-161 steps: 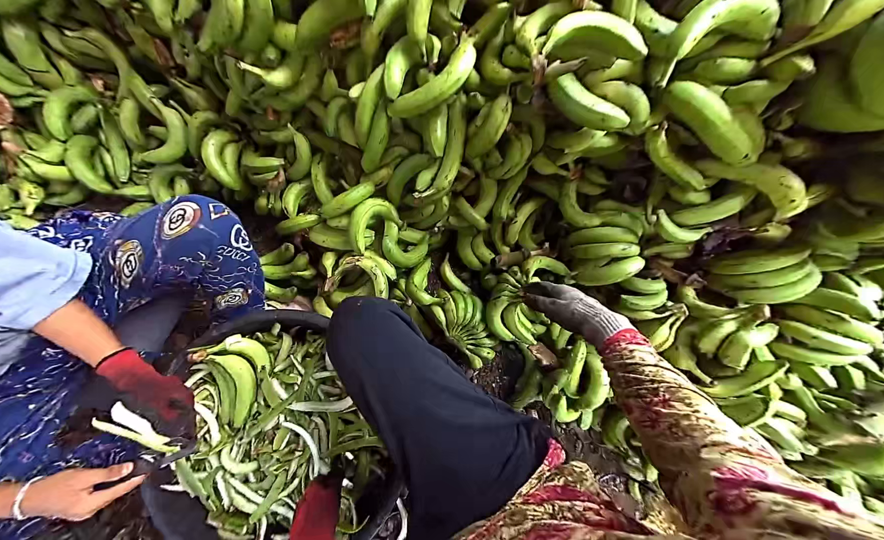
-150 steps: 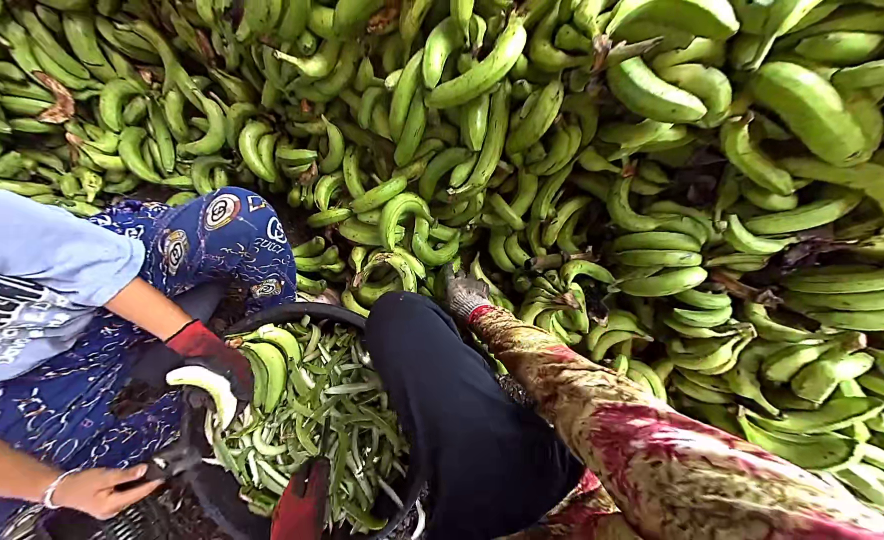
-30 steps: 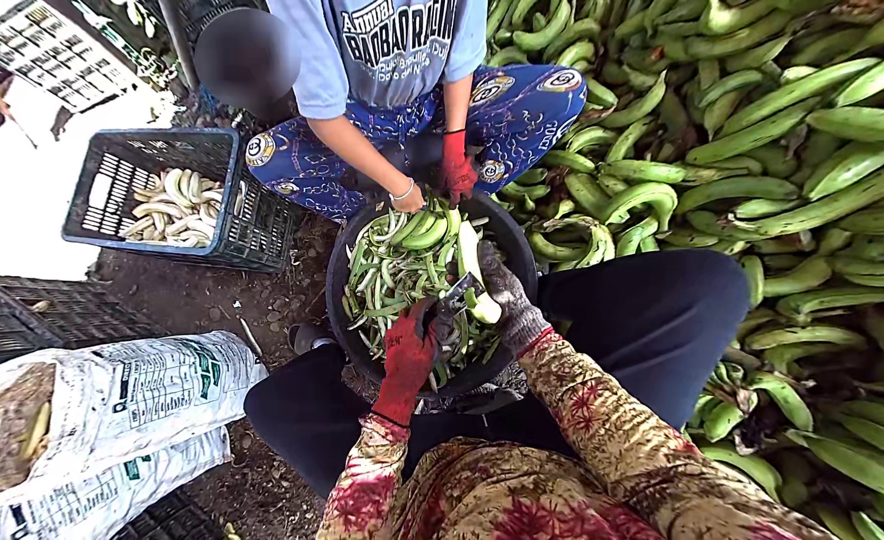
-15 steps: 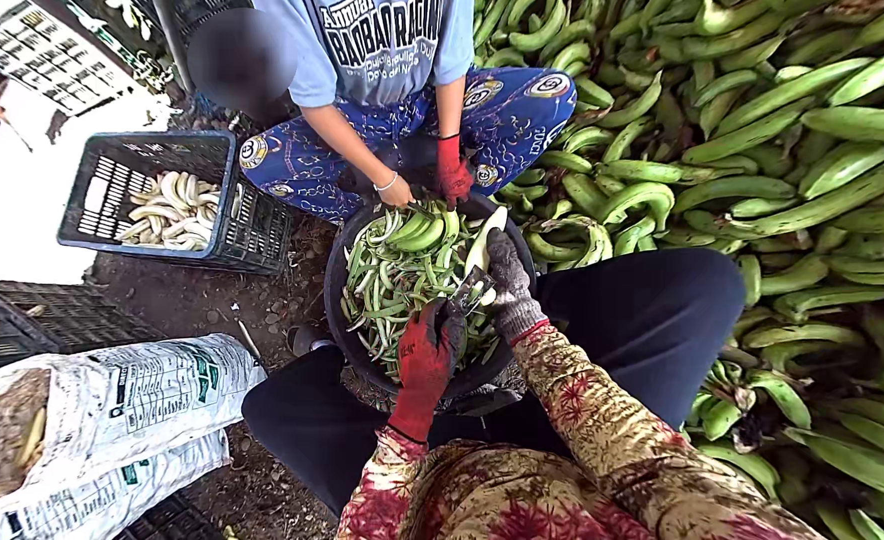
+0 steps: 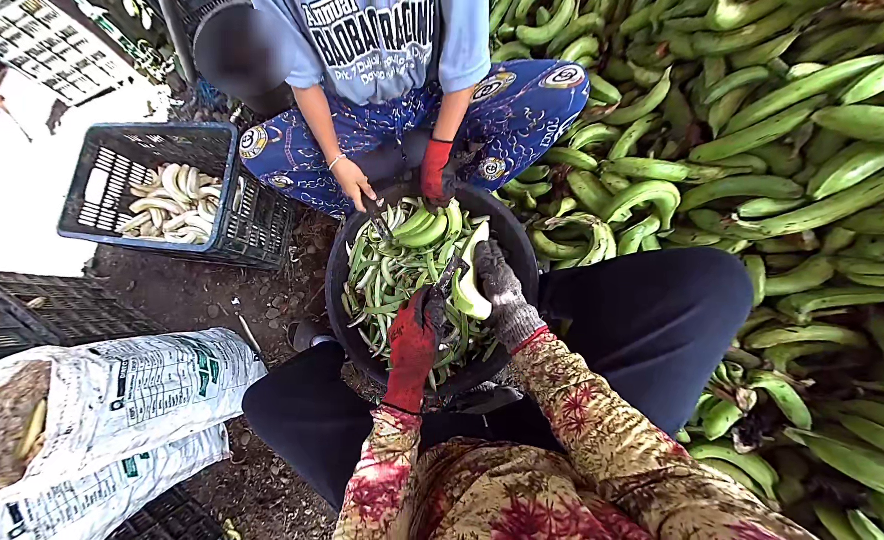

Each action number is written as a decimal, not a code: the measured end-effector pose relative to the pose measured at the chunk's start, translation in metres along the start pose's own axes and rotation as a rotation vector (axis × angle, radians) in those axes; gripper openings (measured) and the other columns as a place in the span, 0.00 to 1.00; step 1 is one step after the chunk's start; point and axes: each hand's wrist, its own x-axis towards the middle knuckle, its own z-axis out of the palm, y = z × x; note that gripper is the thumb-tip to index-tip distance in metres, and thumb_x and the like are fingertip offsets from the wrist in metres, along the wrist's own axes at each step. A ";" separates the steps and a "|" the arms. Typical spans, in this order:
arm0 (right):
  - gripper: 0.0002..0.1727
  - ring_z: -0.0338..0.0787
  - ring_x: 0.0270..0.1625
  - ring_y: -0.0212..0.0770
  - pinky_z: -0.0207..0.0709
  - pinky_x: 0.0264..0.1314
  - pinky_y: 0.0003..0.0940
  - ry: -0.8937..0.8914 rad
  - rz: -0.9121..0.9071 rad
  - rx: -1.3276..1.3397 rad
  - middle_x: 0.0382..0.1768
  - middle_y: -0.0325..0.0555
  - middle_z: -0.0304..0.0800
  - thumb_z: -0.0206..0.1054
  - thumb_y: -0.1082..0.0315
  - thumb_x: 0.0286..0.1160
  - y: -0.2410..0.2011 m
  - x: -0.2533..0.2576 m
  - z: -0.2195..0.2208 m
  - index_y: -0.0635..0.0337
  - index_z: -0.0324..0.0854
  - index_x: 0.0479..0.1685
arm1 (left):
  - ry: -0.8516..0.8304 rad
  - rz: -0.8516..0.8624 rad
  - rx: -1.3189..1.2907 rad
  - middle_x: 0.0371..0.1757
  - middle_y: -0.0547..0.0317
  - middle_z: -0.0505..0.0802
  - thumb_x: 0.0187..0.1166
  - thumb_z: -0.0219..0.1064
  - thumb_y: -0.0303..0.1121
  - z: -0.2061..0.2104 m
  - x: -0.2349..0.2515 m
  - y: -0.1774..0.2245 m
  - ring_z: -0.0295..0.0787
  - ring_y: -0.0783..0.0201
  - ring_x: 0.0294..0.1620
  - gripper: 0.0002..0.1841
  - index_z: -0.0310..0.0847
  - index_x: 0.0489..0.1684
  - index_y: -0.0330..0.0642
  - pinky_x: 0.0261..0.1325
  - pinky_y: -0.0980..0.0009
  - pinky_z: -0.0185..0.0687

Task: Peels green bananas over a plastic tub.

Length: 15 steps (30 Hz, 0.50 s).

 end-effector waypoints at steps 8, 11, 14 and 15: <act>0.30 0.91 0.61 0.46 0.86 0.65 0.46 -0.417 0.153 0.075 0.65 0.53 0.88 0.55 0.50 0.90 0.018 -0.007 -0.011 0.47 0.64 0.88 | 0.064 0.007 0.119 0.66 0.40 0.89 0.93 0.46 0.50 -0.013 0.051 -0.009 0.86 0.40 0.67 0.24 0.76 0.79 0.53 0.68 0.35 0.76; 0.33 0.85 0.68 0.49 0.79 0.69 0.53 -0.086 0.174 0.078 0.69 0.54 0.84 0.49 0.40 0.89 0.014 0.004 -0.006 0.50 0.69 0.84 | 0.059 0.090 0.106 0.61 0.45 0.91 0.92 0.48 0.52 -0.006 0.037 0.002 0.90 0.45 0.60 0.25 0.78 0.78 0.53 0.62 0.40 0.82; 0.37 0.84 0.67 0.55 0.76 0.68 0.60 0.050 0.148 0.034 0.68 0.59 0.83 0.43 0.36 0.90 0.008 0.016 -0.004 0.56 0.70 0.81 | 0.133 0.223 0.127 0.60 0.41 0.91 0.84 0.56 0.54 0.009 0.006 0.010 0.90 0.41 0.57 0.28 0.81 0.76 0.50 0.57 0.39 0.82; 0.36 0.85 0.60 0.49 0.80 0.61 0.54 0.074 0.154 0.143 0.62 0.56 0.85 0.42 0.36 0.90 0.003 0.013 -0.002 0.55 0.73 0.77 | 0.171 0.253 0.139 0.60 0.41 0.91 0.81 0.57 0.57 0.015 -0.003 0.009 0.89 0.40 0.57 0.30 0.83 0.74 0.49 0.56 0.39 0.81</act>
